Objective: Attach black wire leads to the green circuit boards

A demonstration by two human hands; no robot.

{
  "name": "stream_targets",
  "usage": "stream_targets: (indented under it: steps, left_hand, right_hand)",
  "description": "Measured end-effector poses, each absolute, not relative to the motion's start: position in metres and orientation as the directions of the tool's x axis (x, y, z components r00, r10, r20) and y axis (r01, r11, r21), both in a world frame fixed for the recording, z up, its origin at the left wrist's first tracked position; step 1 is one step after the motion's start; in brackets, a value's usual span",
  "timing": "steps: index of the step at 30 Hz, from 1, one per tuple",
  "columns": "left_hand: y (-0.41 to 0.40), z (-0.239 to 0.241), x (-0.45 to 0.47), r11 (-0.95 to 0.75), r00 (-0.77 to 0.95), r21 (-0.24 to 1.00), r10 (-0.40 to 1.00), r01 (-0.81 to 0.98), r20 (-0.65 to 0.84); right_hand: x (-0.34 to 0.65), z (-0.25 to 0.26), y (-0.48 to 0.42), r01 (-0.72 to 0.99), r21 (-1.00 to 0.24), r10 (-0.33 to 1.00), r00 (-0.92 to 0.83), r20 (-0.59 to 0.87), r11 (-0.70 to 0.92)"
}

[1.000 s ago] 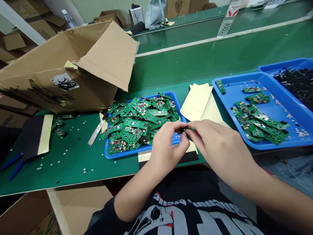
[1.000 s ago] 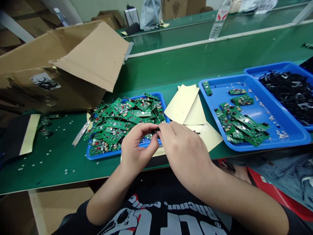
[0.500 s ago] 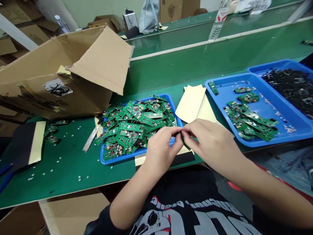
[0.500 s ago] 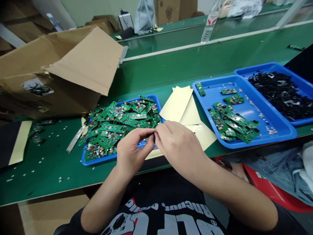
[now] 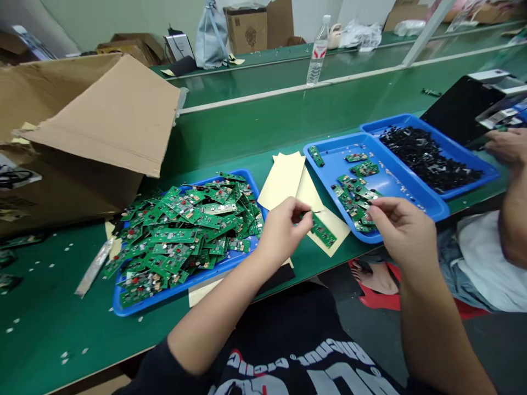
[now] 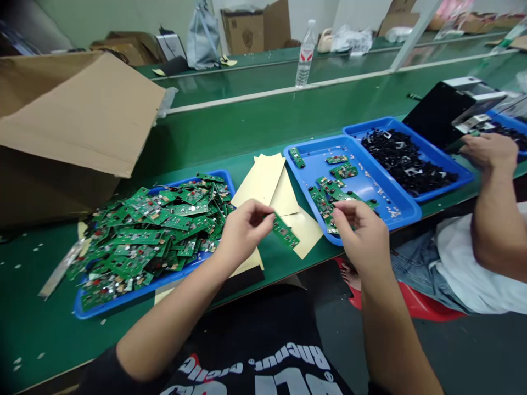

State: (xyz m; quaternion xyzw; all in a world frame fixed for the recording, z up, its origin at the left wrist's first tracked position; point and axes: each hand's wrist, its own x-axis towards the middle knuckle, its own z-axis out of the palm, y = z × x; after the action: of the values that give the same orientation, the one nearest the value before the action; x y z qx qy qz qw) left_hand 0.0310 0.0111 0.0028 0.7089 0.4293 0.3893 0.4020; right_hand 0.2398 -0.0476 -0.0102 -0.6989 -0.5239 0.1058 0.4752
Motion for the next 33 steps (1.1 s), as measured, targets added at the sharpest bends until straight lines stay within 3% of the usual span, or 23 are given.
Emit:
stream_targets:
  steps: [4, 10, 13, 17, 20, 25, 33]
  left_hand:
    - [0.035, -0.009, 0.105, -0.28, 0.45, 0.915, 0.884, 0.292, 0.127]
    - [0.046, -0.014, 0.155, -0.361, 0.547, 0.847, 0.831, 0.389, 0.103]
    - [0.048, -0.006, 0.139, -0.44, 0.556, 0.754, 0.822, 0.487, 0.121]
    - [0.043, 0.005, 0.088, -0.522, 0.498, 0.534, 0.843, 0.666, 0.202]
    - [0.028, 0.003, 0.047, -0.535, 0.483, 0.404, 0.845, 0.742, 0.23]
    - [-0.005, -0.02, 0.022, -0.64, 0.606, 0.237, 0.768, 0.73, 0.208]
    - [-0.014, -0.041, 0.037, -0.688, 0.668, 0.18, 0.726, 0.703, 0.166]
  right_hand:
    - [0.253, -0.026, -0.067, 0.522, -0.853, 0.751, 0.559, 0.351, 0.01]
    - [0.252, -0.029, -0.077, 0.47, -0.882, 0.752, 0.572, 0.328, 0.027]
    - [0.238, -0.036, -0.078, 0.416, -0.908, 0.845, 0.467, 0.259, 0.049]
    - [0.211, -0.045, -0.075, 0.342, -0.937, 0.955, 0.249, 0.16, 0.068]
    - [0.195, -0.05, -0.067, 0.441, -0.895, 0.97, 0.18, 0.161, 0.067]
    - [0.182, -0.067, -0.051, 0.621, -0.782, 0.972, 0.148, 0.183, 0.052]
    - [0.182, -0.084, -0.048, 0.704, -0.709, 0.967, 0.156, 0.204, 0.036]
